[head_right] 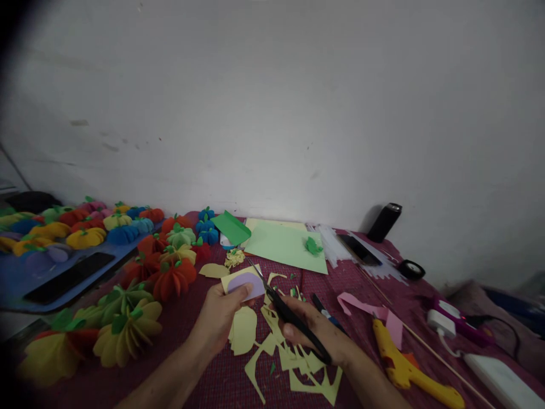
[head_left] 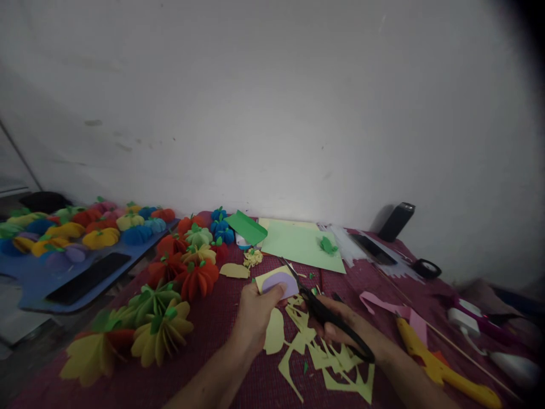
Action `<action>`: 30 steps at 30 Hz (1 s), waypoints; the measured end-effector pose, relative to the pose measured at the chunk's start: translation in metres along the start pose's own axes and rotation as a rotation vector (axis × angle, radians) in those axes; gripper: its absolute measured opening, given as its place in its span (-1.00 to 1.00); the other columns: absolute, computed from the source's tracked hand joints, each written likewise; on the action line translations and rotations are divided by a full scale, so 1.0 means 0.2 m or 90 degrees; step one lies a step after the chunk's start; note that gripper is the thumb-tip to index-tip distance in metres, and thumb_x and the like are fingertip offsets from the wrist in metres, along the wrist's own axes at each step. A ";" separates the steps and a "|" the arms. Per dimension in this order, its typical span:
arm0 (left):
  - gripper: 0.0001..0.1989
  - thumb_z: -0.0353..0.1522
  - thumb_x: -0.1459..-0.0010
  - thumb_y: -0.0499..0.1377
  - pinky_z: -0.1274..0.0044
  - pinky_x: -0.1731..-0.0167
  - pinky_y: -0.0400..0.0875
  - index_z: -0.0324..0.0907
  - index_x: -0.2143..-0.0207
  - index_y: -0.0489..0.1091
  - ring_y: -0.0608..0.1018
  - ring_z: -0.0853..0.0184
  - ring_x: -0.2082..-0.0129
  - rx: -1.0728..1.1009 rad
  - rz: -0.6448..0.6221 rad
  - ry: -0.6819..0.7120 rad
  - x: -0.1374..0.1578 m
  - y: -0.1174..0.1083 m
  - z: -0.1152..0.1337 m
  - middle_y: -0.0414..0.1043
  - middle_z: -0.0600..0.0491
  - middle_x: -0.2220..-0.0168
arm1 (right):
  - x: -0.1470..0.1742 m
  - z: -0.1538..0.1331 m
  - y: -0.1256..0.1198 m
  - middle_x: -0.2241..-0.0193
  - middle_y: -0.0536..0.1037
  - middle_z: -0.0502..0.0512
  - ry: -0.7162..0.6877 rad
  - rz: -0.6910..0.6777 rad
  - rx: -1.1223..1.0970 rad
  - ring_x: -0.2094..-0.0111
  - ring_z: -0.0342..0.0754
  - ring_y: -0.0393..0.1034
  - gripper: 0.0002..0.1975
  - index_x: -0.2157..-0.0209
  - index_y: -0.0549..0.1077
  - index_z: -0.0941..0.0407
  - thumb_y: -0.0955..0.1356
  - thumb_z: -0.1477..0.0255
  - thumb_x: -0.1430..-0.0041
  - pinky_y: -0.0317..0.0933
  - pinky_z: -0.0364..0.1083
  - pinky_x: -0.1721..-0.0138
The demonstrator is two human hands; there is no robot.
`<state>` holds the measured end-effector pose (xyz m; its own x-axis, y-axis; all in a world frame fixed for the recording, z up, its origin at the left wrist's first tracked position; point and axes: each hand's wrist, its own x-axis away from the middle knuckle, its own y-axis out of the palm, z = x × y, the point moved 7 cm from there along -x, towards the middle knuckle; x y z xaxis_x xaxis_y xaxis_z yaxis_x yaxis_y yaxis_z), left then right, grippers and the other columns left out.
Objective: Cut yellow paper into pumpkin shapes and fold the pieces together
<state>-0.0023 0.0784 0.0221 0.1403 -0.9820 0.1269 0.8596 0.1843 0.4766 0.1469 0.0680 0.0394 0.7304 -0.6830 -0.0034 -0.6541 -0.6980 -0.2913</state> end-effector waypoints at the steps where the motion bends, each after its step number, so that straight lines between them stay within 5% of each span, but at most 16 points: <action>1: -0.81 -0.37 0.19 0.25 0.57 0.53 0.32 -0.33 0.48 0.42 0.43 0.40 0.59 0.000 0.004 -0.003 0.00 0.00 0.00 0.44 0.02 0.56 | 0.00 0.00 0.00 0.49 0.15 -0.04 0.002 -0.002 -0.007 0.50 -0.20 0.00 -0.59 0.16 0.25 0.14 0.25 0.14 -0.07 -0.04 -0.21 0.53; 9: -0.79 -0.37 0.21 0.26 0.54 0.48 0.34 -0.33 0.47 0.42 0.46 0.36 0.54 0.017 0.009 -0.002 0.00 0.00 -0.01 0.46 0.00 0.52 | 0.00 0.02 0.01 0.51 0.18 -0.04 -0.006 0.001 -0.034 0.51 -0.21 0.04 -0.63 0.24 0.27 0.16 0.25 0.14 -0.08 -0.01 -0.22 0.52; 19: -0.81 -0.36 0.20 0.26 0.56 0.52 0.31 -0.31 0.49 0.43 0.43 0.39 0.58 -0.009 -0.010 -0.002 0.00 0.00 -0.01 0.45 0.03 0.55 | 0.01 0.07 -0.03 0.53 0.20 -0.05 0.036 0.003 -0.008 0.57 -0.21 0.04 -0.50 0.09 0.27 0.15 0.26 0.10 -0.03 0.01 -0.21 0.57; 30: -0.83 -0.37 0.20 0.24 0.58 0.51 0.30 -0.29 0.50 0.45 0.42 0.42 0.59 -0.046 -0.039 -0.023 0.01 0.02 -0.01 0.44 0.05 0.57 | 0.06 -0.05 -0.10 0.51 0.25 -0.03 0.071 -0.034 0.051 0.51 -0.19 0.09 -0.56 0.20 0.38 0.20 0.31 0.14 0.01 0.03 -0.22 0.51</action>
<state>0.0036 0.0763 0.0227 0.0693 -0.9890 0.1310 0.8995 0.1187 0.4204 0.1664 0.0714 0.0538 0.7345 -0.6681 0.1186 -0.5941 -0.7176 -0.3633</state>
